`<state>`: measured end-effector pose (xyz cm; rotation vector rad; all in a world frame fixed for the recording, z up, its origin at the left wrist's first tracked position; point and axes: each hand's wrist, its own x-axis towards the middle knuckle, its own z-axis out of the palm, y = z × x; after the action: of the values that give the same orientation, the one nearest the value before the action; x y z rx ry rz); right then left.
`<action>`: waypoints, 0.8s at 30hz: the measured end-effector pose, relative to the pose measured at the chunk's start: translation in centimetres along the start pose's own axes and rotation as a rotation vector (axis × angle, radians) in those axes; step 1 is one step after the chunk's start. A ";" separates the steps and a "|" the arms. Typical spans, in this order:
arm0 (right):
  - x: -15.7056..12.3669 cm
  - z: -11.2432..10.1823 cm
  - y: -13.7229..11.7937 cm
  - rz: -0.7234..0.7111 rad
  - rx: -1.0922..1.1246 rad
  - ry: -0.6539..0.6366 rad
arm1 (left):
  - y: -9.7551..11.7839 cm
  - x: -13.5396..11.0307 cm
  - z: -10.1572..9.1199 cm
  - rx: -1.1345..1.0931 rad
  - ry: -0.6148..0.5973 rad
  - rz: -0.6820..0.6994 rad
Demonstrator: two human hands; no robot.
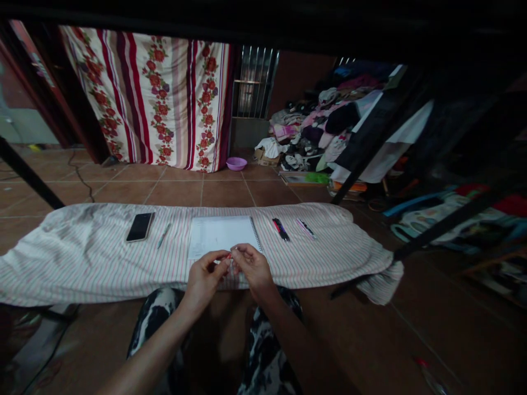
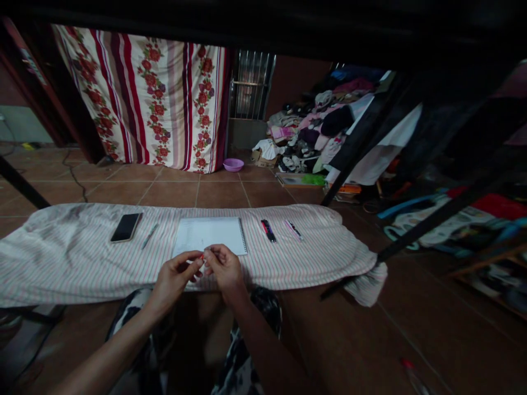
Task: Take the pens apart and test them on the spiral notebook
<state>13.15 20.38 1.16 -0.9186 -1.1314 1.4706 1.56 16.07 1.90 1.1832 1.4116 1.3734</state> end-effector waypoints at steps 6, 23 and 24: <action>4.7 -0.2 2.0 0.104 0.028 0.060 | -2.8 5.0 0.0 0.186 0.025 0.074; 15.5 -1.9 7.6 0.109 0.114 0.283 | -8.1 12.0 -2.9 -0.320 0.078 -0.328; 15.7 -1.9 7.9 0.105 0.114 0.287 | -8.5 11.9 -2.3 -0.378 0.054 -0.351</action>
<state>9.87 35.82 -6.73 -1.0829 -0.7918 1.4176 -4.05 27.43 -5.78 0.6250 1.2527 1.3494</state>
